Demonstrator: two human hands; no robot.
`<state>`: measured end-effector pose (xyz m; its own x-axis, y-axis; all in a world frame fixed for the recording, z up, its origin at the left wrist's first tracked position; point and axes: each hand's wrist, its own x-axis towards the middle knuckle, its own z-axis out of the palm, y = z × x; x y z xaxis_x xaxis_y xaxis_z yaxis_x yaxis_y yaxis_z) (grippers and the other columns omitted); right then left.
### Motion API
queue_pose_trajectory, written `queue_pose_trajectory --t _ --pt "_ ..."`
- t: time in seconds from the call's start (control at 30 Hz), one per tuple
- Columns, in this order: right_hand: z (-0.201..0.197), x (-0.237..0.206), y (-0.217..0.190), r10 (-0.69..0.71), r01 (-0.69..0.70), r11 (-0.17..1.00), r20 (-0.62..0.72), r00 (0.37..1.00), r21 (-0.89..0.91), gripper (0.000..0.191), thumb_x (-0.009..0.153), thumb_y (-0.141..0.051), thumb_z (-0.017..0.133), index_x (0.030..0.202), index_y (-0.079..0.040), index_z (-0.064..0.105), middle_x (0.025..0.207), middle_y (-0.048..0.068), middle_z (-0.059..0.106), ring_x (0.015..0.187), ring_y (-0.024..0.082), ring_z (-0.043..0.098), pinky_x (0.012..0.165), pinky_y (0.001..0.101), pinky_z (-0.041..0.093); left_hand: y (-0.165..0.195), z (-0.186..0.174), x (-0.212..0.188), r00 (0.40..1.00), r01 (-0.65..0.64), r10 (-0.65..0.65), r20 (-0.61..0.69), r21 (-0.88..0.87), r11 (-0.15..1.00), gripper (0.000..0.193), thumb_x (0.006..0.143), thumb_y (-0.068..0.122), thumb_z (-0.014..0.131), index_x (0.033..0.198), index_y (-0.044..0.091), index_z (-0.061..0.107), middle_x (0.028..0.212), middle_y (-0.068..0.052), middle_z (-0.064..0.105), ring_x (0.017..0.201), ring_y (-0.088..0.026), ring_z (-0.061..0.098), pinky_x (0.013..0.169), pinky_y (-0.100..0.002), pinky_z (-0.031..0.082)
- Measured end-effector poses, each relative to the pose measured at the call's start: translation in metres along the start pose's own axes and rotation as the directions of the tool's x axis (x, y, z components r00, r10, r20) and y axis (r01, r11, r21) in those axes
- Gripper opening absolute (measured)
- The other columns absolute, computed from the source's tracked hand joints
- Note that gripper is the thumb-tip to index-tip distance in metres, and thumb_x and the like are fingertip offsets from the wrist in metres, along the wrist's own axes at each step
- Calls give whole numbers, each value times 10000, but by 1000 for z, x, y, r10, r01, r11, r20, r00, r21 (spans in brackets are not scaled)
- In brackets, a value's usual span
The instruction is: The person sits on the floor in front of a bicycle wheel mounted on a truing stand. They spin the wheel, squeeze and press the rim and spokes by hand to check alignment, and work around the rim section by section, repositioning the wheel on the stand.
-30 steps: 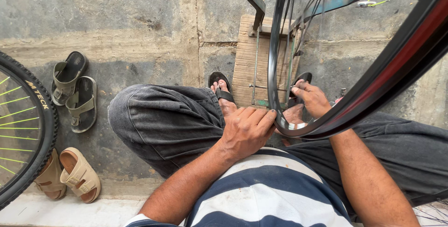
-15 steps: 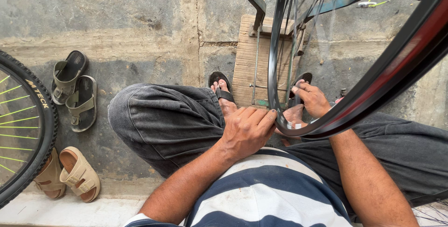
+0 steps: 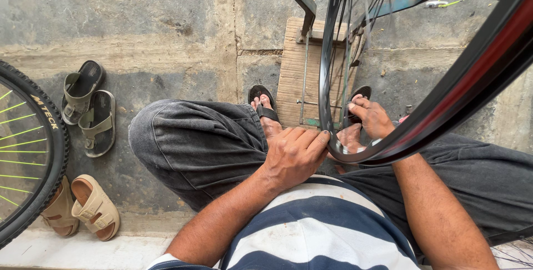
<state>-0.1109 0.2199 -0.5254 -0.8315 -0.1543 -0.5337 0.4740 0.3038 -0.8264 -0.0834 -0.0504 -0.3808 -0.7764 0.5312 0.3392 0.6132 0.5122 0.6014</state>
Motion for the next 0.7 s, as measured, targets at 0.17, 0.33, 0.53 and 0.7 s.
queue_pose_trajectory --t 0.17,0.33,0.53,0.7 --pt "-5 2 14 -277 255 888 -3 961 -382 233 1021 -178 592 1069 30 686 1049 123 641 998 260 628 904 332 480 -3 3 1 998 2 -3 59 20 1000 348 841 119 737 1156 -11 665 937 -97 669 868 -249 673 774 -387 524" --pt "-5 4 17 -519 460 604 116 847 -651 248 972 -128 598 1148 -11 727 1136 136 692 1057 273 650 860 342 520 -5 1 1 998 3 -1 69 -23 1000 329 836 160 753 1118 19 662 899 -88 660 857 -258 674 761 -398 520" --pt "0 -8 -15 -107 60 978 -238 965 -198 220 1029 -117 607 1174 8 713 984 76 696 869 158 635 770 330 534 -22 -15 14 985 124 -164 -53 -439 890 313 970 271 697 1175 36 668 982 -133 710 906 -307 710 806 -412 552" --pt "-1 -19 -54 -70 69 998 -78 994 -13 279 957 -23 592 1224 11 663 1040 75 727 899 140 692 792 298 583 -65 10 65 823 530 -557 112 -504 682 422 936 390 713 1151 28 699 1026 -156 758 914 -280 760 805 -380 577"
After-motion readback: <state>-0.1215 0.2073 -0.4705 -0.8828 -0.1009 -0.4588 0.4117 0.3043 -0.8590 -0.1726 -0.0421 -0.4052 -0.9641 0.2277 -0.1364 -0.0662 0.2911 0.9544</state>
